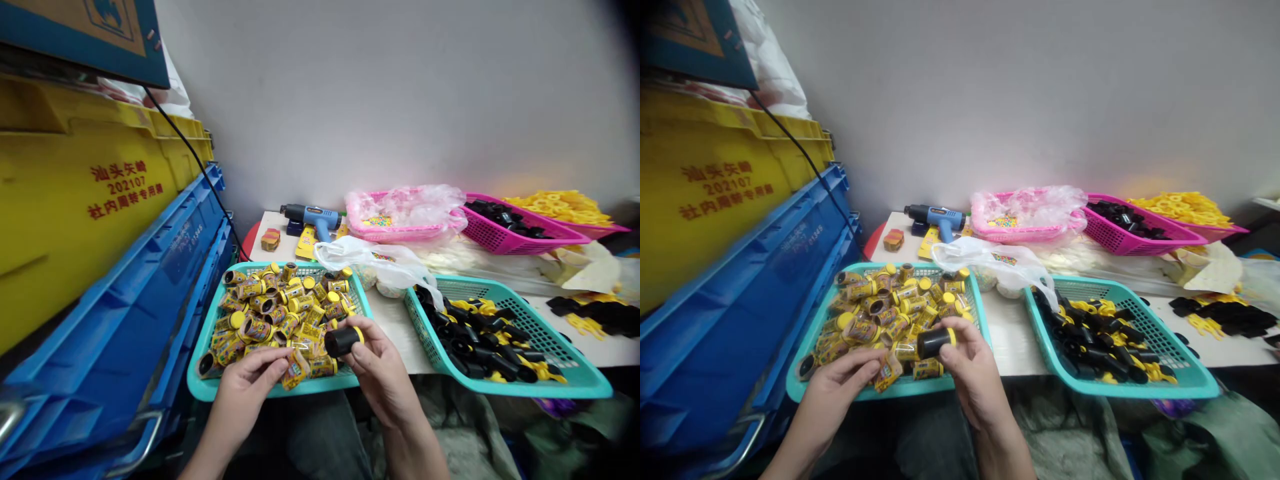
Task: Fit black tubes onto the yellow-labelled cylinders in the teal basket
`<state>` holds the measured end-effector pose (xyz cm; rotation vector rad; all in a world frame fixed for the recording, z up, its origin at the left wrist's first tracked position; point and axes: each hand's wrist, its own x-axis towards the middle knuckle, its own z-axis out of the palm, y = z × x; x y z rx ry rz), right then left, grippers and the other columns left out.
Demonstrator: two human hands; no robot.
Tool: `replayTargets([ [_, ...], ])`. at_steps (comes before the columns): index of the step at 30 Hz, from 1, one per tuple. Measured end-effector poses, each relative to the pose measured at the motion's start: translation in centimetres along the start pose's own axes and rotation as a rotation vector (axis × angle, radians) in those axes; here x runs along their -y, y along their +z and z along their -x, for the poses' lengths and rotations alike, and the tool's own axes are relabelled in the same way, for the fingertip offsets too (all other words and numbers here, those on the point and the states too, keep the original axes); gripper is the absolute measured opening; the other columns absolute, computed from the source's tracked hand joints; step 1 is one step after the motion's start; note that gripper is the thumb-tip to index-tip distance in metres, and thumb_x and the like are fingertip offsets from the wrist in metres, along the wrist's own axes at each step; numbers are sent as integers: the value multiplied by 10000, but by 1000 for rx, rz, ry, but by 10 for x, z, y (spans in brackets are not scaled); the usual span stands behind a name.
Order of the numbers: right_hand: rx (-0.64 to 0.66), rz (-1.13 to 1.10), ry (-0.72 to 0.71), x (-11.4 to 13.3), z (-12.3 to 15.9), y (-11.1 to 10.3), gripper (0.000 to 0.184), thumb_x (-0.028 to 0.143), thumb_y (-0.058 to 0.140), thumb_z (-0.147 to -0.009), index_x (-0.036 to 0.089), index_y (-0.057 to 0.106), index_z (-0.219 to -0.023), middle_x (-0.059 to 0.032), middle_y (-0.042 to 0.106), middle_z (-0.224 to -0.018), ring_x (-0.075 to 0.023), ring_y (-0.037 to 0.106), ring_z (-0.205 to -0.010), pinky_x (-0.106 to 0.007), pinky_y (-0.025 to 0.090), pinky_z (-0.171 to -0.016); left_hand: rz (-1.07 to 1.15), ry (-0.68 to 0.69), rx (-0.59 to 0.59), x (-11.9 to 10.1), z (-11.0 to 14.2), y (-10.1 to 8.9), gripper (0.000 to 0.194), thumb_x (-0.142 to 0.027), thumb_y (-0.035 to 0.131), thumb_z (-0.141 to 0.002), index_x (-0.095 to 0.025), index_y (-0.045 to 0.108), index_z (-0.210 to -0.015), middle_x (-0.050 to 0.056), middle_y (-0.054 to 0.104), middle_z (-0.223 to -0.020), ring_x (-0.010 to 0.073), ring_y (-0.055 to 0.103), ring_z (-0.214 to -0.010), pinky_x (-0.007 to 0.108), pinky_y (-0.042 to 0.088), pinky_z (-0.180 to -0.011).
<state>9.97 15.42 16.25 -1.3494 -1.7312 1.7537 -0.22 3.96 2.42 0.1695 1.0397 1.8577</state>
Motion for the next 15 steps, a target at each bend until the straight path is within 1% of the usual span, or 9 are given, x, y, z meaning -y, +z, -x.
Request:
replayTargets([
  [3,118,173,-5,-1,-6,-2,375,369,800,-654,213,631,-950,-22,597,-927,-115,549,-817,-195,434,-702,-45,53,33,2,0,0,147,-315,699,-703,-234,775,-799,63,738,-869,177,694,-802,195,548,-724],
  [5,179,301,24,-3,-8,-2,382,398,796,-654,207,643,-948,-14,593,-870,-109,532,-777,-192,413,-671,-30,54,45,2,0,0,152,-325,686,-730,-242,773,-824,57,738,-887,171,694,-808,194,545,-736],
  [7,212,431,40,-4,-9,-3,384,412,787,-661,198,657,-951,-7,582,-823,-103,511,-745,-196,393,-662,-12,44,44,2,0,1,153,-337,678,-747,-245,770,-827,50,739,-875,164,696,-799,191,544,-737],
  [11,193,635,21,0,-8,-2,378,401,779,-662,172,671,-944,0,565,-758,-105,498,-721,-208,384,-670,-26,40,46,0,1,3,156,-348,678,-750,-231,768,-799,46,740,-813,163,699,-760,188,549,-715],
  [15,136,704,54,0,-6,1,390,383,778,-660,154,657,-951,9,550,-689,-101,489,-650,-210,389,-617,-28,28,86,1,2,7,179,-347,667,-759,-231,768,-852,57,739,-871,182,704,-785,218,561,-722],
])
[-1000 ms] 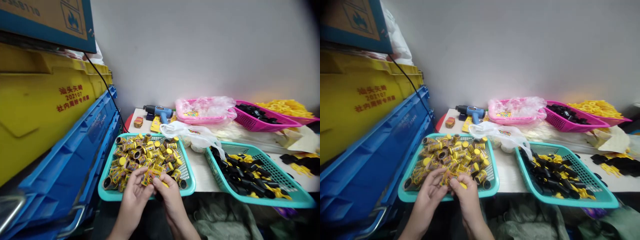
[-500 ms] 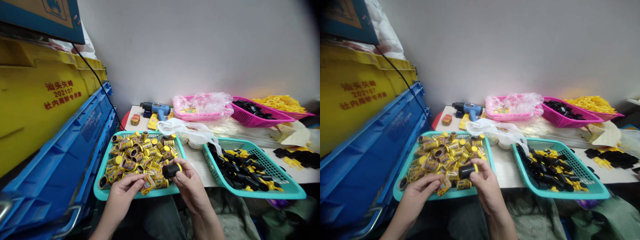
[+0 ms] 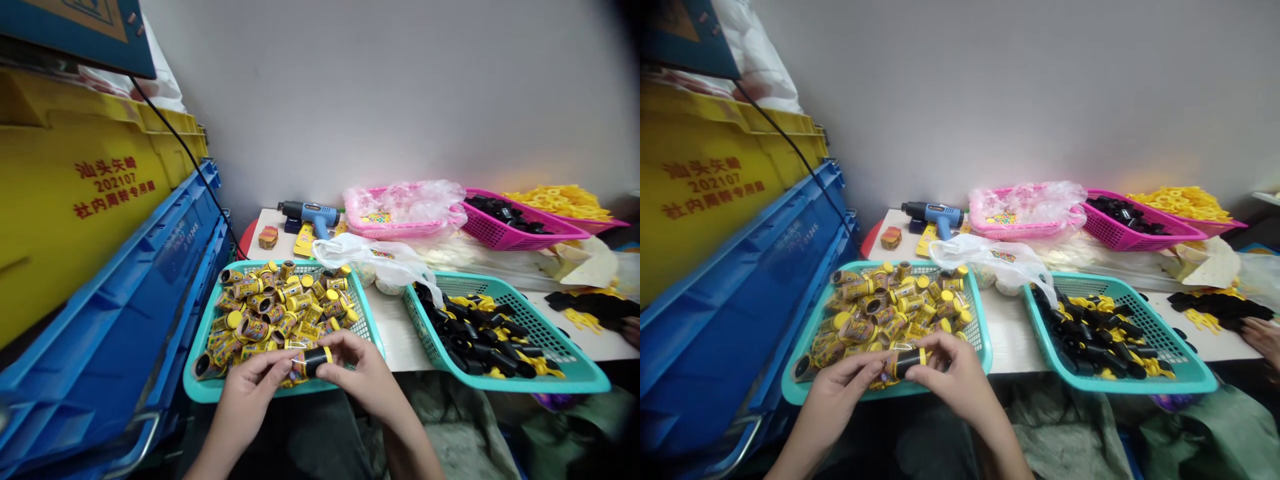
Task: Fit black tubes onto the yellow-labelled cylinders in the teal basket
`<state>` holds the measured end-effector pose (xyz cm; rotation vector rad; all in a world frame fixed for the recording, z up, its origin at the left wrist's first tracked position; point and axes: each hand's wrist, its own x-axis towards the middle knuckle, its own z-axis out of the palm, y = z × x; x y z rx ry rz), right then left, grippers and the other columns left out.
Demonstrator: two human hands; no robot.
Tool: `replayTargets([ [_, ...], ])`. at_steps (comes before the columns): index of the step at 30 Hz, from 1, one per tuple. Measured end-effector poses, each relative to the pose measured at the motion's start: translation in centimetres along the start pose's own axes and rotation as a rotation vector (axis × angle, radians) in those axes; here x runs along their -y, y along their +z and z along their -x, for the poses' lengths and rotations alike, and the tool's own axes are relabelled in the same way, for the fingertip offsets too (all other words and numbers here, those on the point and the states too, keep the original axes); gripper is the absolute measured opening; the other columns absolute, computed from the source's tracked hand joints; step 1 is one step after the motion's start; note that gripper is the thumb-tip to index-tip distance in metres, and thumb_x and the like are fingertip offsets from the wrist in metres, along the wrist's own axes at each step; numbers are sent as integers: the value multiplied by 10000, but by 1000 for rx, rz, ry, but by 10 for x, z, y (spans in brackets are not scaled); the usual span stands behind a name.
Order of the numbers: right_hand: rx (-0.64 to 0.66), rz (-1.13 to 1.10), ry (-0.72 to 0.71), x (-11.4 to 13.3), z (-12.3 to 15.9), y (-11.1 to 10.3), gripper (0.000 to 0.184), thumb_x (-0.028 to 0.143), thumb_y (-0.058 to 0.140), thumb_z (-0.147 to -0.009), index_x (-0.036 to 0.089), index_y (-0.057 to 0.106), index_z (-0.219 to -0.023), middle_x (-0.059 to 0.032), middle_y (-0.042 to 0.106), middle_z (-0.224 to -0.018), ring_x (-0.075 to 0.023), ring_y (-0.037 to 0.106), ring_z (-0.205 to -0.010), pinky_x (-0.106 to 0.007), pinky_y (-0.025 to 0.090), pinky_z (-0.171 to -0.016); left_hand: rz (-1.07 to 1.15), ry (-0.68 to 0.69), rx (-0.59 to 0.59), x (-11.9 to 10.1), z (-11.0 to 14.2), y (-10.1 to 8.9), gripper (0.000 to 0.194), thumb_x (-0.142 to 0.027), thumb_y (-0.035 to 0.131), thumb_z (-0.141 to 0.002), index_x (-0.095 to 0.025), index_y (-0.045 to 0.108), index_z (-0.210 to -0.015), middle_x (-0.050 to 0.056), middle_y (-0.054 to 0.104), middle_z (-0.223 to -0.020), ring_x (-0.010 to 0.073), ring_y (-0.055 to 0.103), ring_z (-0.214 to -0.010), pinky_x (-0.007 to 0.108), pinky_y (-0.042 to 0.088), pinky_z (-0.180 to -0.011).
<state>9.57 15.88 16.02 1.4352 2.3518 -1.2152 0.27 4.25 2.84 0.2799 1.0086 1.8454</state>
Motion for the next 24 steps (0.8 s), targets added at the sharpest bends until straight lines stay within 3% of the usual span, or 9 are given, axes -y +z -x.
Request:
replayTargets([
  [4,-11,-40,-43,-6,-1,8,349,340,782,-665,151,651,-928,6,556,-681,-102,511,-642,-208,406,-608,60,-54,22,-3,0,4,209,-294,730,-686,-231,764,-882,68,731,-928,211,703,-842,261,566,-762],
  [8,112,-296,-141,-16,-1,17,347,407,731,-730,184,658,-985,-49,566,-975,-93,541,-673,-212,454,-595,145,-53,42,-12,1,7,236,-191,775,-586,-219,765,-820,69,738,-880,222,701,-851,265,566,-764],
  [11,238,-597,-24,-22,-2,24,415,476,625,-818,202,604,-1129,-56,549,-976,-80,534,-643,-185,464,-527,148,-42,71,-16,1,6,228,-182,750,-623,-217,762,-848,68,737,-887,201,699,-851,235,555,-770],
  [14,324,-817,112,-23,-1,34,500,465,694,-764,204,555,-1167,-20,541,-861,-63,517,-605,-152,459,-502,132,-39,126,-15,2,6,211,-186,727,-657,-210,759,-864,72,735,-908,191,700,-826,215,556,-737],
  [16,346,-869,121,-24,1,39,510,475,714,-739,200,553,-1138,-17,538,-868,-61,522,-596,-157,467,-499,112,-29,140,-13,3,6,202,-177,722,-658,-210,757,-855,70,736,-897,193,701,-811,215,559,-722],
  [19,319,-758,67,-22,4,41,523,510,700,-737,199,546,-1128,-34,545,-927,-89,547,-667,-177,473,-521,65,6,166,-14,7,6,189,-177,710,-677,-218,750,-857,64,735,-910,206,699,-845,234,562,-739],
  [21,265,-553,-9,-20,5,33,518,532,655,-771,198,541,-1150,-46,557,-945,-113,550,-723,-208,475,-573,-25,71,178,-17,6,3,179,-206,705,-700,-224,744,-874,61,732,-926,211,694,-871,252,560,-766],
  [24,-38,-43,-175,-16,1,6,382,449,590,-847,186,581,-1125,-72,589,-1008,-157,553,-866,-279,458,-757,-301,269,12,-19,-10,-9,211,-280,691,-749,-246,722,-955,50,713,-1003,214,666,-940,300,526,-871],
])
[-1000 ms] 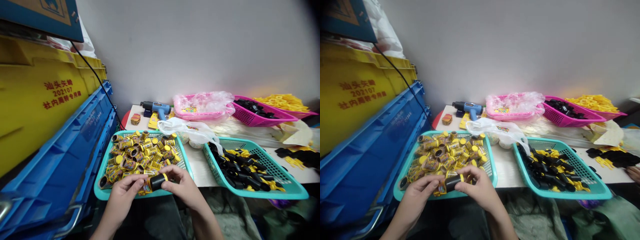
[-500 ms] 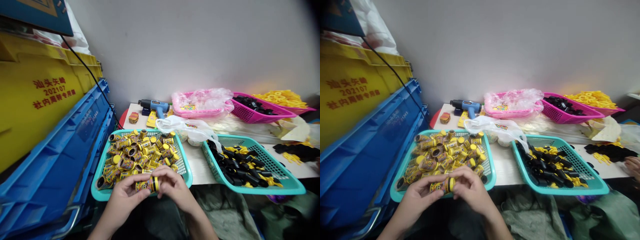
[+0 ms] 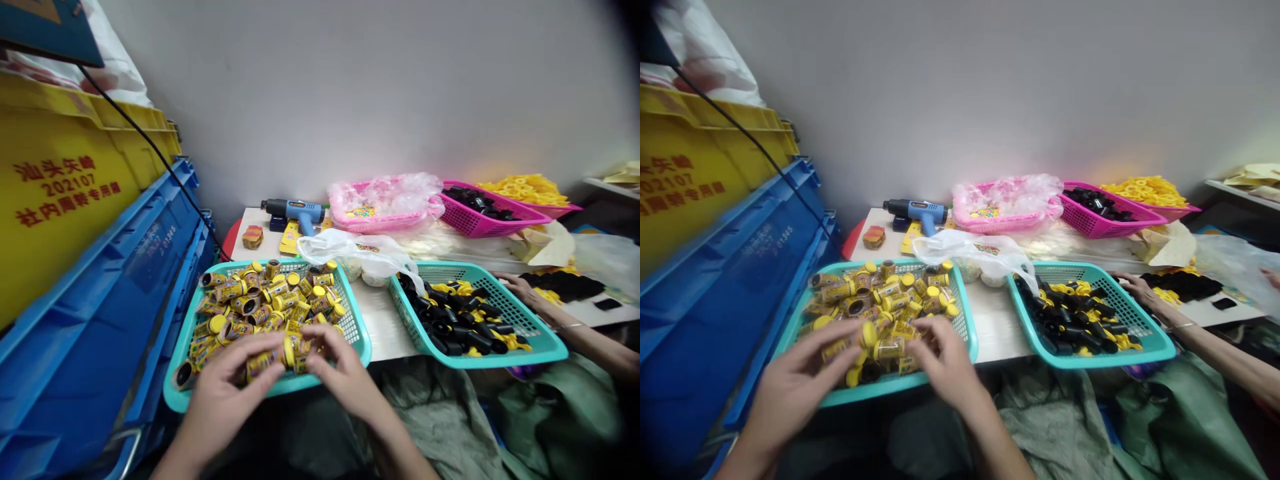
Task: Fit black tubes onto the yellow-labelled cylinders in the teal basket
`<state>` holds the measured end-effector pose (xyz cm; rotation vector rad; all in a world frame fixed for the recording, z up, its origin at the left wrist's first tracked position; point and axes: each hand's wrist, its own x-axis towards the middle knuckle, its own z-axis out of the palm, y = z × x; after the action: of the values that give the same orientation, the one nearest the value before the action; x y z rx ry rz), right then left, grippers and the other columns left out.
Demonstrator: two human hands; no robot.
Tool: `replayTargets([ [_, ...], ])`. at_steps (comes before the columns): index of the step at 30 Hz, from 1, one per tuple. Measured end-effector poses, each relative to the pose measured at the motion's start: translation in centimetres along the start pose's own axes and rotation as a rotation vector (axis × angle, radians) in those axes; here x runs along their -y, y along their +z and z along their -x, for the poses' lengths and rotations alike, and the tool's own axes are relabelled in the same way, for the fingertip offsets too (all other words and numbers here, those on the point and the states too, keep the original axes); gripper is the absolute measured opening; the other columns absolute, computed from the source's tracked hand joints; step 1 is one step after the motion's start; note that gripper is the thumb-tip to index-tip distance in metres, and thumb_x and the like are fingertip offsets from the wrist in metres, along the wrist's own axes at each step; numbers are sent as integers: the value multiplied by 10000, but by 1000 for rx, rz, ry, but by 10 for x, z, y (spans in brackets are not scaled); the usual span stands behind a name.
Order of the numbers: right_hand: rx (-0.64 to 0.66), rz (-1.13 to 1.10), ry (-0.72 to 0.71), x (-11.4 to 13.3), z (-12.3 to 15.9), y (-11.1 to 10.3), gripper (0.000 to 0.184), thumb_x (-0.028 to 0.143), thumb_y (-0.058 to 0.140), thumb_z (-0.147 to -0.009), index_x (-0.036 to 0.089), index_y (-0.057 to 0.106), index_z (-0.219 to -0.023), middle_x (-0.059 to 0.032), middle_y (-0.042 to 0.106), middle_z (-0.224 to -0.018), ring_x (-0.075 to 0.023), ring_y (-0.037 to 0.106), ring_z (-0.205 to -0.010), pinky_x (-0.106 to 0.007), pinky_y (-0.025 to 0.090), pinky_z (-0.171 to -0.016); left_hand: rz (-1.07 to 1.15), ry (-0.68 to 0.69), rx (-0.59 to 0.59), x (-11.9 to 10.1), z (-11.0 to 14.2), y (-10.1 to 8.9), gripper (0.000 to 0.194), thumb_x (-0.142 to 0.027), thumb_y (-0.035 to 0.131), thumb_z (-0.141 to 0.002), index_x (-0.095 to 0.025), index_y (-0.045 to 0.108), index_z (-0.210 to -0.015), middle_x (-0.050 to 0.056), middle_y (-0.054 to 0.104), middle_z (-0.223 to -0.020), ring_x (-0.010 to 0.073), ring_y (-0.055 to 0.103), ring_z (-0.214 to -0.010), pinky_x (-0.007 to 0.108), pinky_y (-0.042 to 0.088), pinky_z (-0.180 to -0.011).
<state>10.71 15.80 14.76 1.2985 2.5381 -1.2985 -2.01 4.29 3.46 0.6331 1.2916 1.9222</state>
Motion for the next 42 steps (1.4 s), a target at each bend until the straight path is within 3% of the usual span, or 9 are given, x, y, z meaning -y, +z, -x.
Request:
replayTargets([
  [3,-227,547,-33,1,-10,-36,222,342,529,-890,168,643,-968,-83,630,-980,-194,543,-926,-331,394,-846,-386,153,-198,17,-26,-14,265,-354,610,-823,-242,678,-1054,65,670,-1112,251,602,-1055,414,428,-995],
  [9,-52,991,119,0,-12,-63,236,369,613,-835,180,627,-976,-78,645,-947,-246,505,-959,-389,298,-853,-686,421,-197,26,-37,-11,264,-312,565,-852,-197,665,-1067,128,605,-1200,307,507,-1162,492,362,-1010],
  [14,40,1002,-20,-3,-21,-44,144,286,544,-891,197,612,-980,-58,627,-1018,-212,482,-998,-370,268,-861,-660,585,129,11,-24,17,198,-194,540,-865,-214,679,-1004,52,676,-1030,218,570,-970,355,428,-862],
  [22,-29,1067,-116,-5,-48,-4,200,380,620,-841,182,632,-868,-60,616,-981,-232,470,-1006,-364,297,-823,-816,423,353,22,-26,29,167,-213,539,-856,-196,686,-780,50,668,-815,251,557,-891,405,407,-808],
  [28,-124,966,-164,-16,-48,-7,185,315,553,-899,231,712,-858,-53,667,-933,-211,501,-961,-397,301,-860,-586,353,222,23,-13,21,176,-249,533,-859,-230,708,-871,55,692,-945,240,584,-968,428,392,-935],
  [33,-204,712,-558,-24,-12,-14,240,274,578,-868,387,698,-1043,-22,658,-1068,-206,492,-980,-384,370,-898,109,-265,52,14,-3,23,339,-396,573,-837,-180,587,-1098,64,681,-840,199,648,-780,310,516,-714],
  [36,-166,649,-648,-24,5,-10,297,233,624,-818,413,694,-1044,-23,655,-1036,-198,496,-933,-365,403,-875,370,-419,40,8,-2,29,494,-372,685,-739,-156,513,-1148,-24,587,-655,126,585,-628,220,482,-622],
  [39,-169,387,-549,-17,8,-2,292,291,593,-833,315,668,-1115,-63,597,-1114,-216,505,-1016,-397,395,-923,376,-425,-40,6,-2,33,499,-351,722,-683,-141,521,-1089,-68,510,-560,86,503,-551,172,420,-566],
  [42,-130,-100,-186,-9,3,10,366,361,515,-893,245,528,-1240,-57,587,-971,-161,550,-850,-308,456,-766,340,-425,-20,6,0,33,532,-366,703,-702,-134,497,-1134,-67,513,-538,88,492,-537,172,408,-555],
])
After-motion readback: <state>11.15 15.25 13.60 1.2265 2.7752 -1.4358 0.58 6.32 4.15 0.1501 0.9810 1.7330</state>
